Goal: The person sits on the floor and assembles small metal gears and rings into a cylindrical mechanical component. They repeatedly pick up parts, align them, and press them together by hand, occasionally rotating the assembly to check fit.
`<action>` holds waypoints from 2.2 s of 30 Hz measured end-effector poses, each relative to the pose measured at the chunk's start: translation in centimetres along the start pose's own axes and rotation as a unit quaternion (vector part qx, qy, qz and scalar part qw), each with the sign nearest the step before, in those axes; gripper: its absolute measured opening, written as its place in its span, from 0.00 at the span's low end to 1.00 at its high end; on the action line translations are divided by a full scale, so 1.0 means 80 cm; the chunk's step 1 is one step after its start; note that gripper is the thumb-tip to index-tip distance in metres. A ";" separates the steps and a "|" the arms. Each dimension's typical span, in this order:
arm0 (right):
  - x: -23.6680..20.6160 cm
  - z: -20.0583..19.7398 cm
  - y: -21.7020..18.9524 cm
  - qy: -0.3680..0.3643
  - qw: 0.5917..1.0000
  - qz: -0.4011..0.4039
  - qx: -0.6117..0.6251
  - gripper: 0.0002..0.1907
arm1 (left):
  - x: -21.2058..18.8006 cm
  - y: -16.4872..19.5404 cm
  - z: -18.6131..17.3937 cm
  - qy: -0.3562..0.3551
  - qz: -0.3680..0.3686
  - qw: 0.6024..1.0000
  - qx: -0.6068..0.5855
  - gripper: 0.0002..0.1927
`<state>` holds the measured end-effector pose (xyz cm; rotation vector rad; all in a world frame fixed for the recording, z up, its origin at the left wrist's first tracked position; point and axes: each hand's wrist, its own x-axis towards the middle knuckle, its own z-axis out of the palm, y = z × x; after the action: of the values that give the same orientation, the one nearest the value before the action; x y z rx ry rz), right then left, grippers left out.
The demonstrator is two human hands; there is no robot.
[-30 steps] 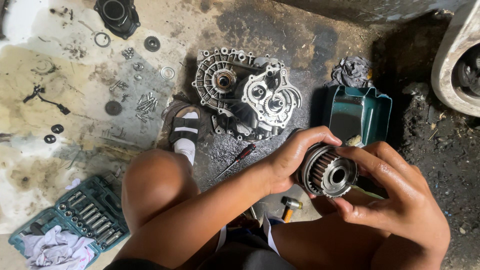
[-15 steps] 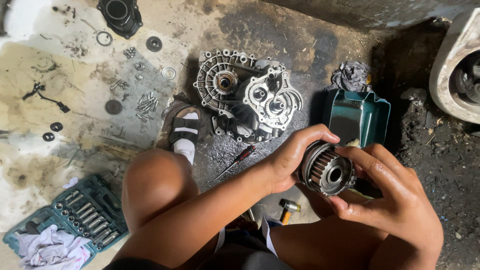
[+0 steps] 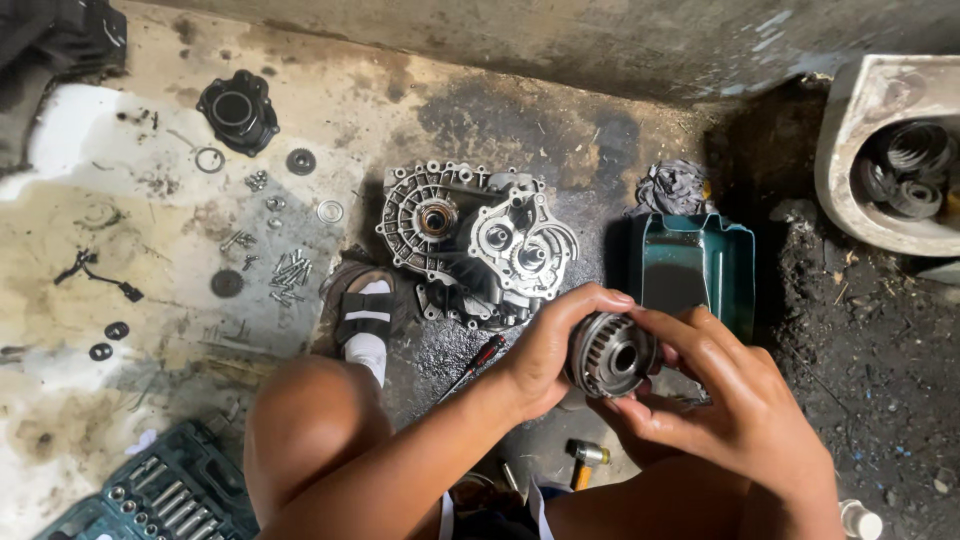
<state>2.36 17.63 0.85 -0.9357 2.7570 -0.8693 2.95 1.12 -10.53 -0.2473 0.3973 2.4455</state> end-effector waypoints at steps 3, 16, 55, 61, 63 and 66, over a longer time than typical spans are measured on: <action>0.002 0.000 -0.004 -0.013 0.999 0.000 -0.036 0.37 | 0.001 0.003 -0.006 0.020 0.010 1.000 -0.002 0.15; -0.018 -0.002 0.056 0.162 0.857 0.211 0.441 0.19 | -0.029 0.050 0.005 -0.148 -0.037 0.988 0.031 0.22; 0.015 0.134 0.155 -0.141 0.934 0.295 0.143 0.14 | -0.100 0.143 0.016 -0.104 0.237 0.964 0.058 0.20; -0.027 0.291 0.181 -0.201 0.859 0.449 0.141 0.31 | -0.150 0.136 0.018 -0.076 0.253 0.964 0.011 0.19; -0.045 0.331 0.169 -0.209 0.869 0.447 0.039 0.29 | -0.168 0.134 0.021 -0.063 0.258 0.964 0.001 0.19; -0.064 0.372 0.147 0.014 0.930 0.361 0.063 0.17 | -0.197 0.131 0.036 -0.021 0.252 0.967 -0.023 0.19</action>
<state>8.30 13.77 -30.74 0.1379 2.6796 -0.8817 8.43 -14.67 -1.21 -0.1218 0.4250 2.9558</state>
